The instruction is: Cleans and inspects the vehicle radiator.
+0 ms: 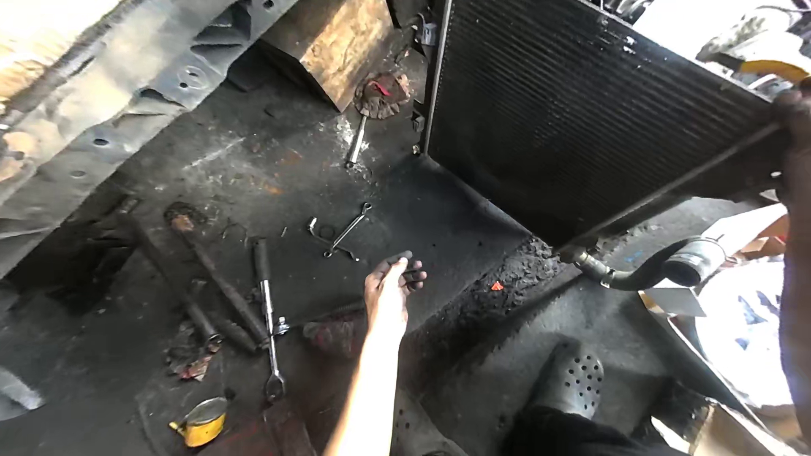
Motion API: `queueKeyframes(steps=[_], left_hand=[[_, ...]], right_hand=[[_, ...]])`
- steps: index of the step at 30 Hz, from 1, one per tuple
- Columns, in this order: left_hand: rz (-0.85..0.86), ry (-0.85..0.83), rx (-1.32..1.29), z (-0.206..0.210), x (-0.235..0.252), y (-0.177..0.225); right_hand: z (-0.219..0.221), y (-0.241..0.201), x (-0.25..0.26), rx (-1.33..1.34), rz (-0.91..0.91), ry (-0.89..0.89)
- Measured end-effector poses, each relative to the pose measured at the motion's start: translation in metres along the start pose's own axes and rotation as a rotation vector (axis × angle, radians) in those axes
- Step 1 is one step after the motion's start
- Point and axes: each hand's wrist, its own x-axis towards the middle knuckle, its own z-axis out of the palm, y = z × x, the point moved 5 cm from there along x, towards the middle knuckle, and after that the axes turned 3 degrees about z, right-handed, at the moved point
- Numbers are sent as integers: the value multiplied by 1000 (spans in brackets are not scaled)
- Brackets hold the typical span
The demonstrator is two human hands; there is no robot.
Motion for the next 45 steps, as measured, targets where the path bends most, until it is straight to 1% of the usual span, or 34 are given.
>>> queueKeyframes(steps=[1,4,8,12,14,16,18,22,24,26,27,28,30,32,33,35,36,39,42,43,45], left_hand=[[2,4,1,0,0,2],[22,3,0,0,-1,13],[84,-53,-10,13,-12,41],[133,-226,15,40,-33,63],[132,-324,21,55,-46,67],[112,-391,9,70,-58,64],[101,-431,-11,85,-71,59],[67,-443,-50,104,-99,53],[98,-431,-39,107,-114,55],[154,-393,-12,105,-128,56],[174,-341,1,101,-135,56],[170,-290,21,94,-141,54],[120,-213,70,74,-148,45],[78,-117,114,55,-149,32],[57,-63,127,46,-149,25],[18,20,151,31,-147,12],[-7,52,155,24,-147,5],[-103,141,147,5,-143,-15],[-155,233,165,-11,-139,-37],[-171,256,162,-15,-138,-44],[-198,286,157,-21,-135,-53]], right_hand=[[1,-4,0,12,-43,-7],[6,-23,-10,63,-93,0],[7,-47,-39,93,-135,-22],[13,-83,-88,19,-178,-47],[18,-101,-115,48,-247,-90],[23,-116,-142,97,-278,-152],[28,-131,-167,113,-255,-186],[41,-155,-209,130,-204,-223],[46,-158,-228,265,-118,-337],[44,-153,-238,454,2,-447],[41,-147,-237,527,59,-449],[35,-139,-233,550,98,-414],[20,-119,-220,461,95,-305],[7,-94,-206,302,51,-215],[2,-81,-202,216,40,-197],[-2,-58,-196,70,58,-201],[-1,-48,-196,39,91,-198],[7,-25,-198,5,212,-184],[26,-3,-205,1,257,-189],[34,1,-208,22,278,-215],[55,2,-217,45,349,-330]])
